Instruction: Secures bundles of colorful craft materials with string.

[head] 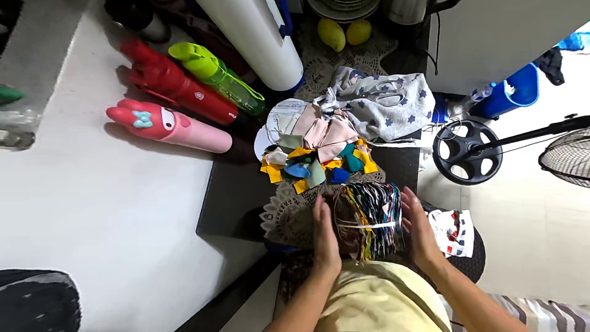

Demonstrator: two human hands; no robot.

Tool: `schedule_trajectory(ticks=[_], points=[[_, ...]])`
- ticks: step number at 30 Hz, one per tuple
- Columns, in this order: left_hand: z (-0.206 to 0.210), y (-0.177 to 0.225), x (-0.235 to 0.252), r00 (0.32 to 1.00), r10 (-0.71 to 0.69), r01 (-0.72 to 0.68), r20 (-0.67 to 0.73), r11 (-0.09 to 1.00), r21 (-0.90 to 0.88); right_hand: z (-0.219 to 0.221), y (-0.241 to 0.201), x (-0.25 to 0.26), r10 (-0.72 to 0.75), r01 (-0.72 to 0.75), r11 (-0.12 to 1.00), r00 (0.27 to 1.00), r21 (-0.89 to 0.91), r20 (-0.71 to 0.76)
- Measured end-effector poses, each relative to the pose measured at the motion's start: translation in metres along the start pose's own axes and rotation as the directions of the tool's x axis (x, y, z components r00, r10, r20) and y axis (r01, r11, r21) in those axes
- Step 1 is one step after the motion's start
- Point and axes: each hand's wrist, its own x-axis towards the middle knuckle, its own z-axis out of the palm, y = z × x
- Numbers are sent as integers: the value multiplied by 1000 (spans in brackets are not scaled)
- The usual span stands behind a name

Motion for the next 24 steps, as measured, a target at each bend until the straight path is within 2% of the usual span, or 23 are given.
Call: schedule_trajectory(ticks=[2, 3, 4, 5, 7, 9, 10, 12, 14, 17, 20, 24], points=[[-1, 22, -1, 961, -275, 273, -14, 957, -100, -5, -10, 6, 215, -217, 974, 976, 71, 39], [3, 28, -1, 933, -359, 358, 10, 926, -120, -3, -13, 9, 265, -270, 958, 962, 96, 68], [7, 30, -1, 926, -374, 376, 38, 916, -142, -1, -17, 8, 254, -264, 958, 963, 110, 92], [8, 29, -3, 943, -326, 334, 73, 928, -168, 1, -19, 5, 196, -211, 970, 973, 123, 121], [2, 20, -9, 989, -90, 113, 120, 973, -200, 5, -20, -1, -26, 5, 985, 993, 170, 118], [-8, 6, -13, 981, 146, -107, 129, 956, -272, 5, -16, -7, -234, 206, 952, 967, 226, 103], [-14, -1, -15, 970, 212, -167, 119, 937, -306, 4, -14, -10, -311, 282, 930, 945, 237, 99], [-24, -15, -18, 970, 230, -189, 76, 914, -358, 2, -5, -15, -408, 384, 901, 907, 201, 99], [-37, -30, -14, 964, 242, -190, 114, 920, -343, 5, 11, -18, -402, 392, 911, 913, 126, 72], [-45, -40, -1, 957, 237, -203, 166, 959, -195, 21, 21, -19, -284, 283, 957, 959, 59, -2], [-41, -30, -2, 969, 203, -189, 144, 976, -104, 36, 20, -23, -334, 332, 940, 943, -82, -12], [-19, -24, -12, 946, 307, -318, 102, 939, 130, 51, 29, -17, -402, 389, 878, 916, -280, 11]])
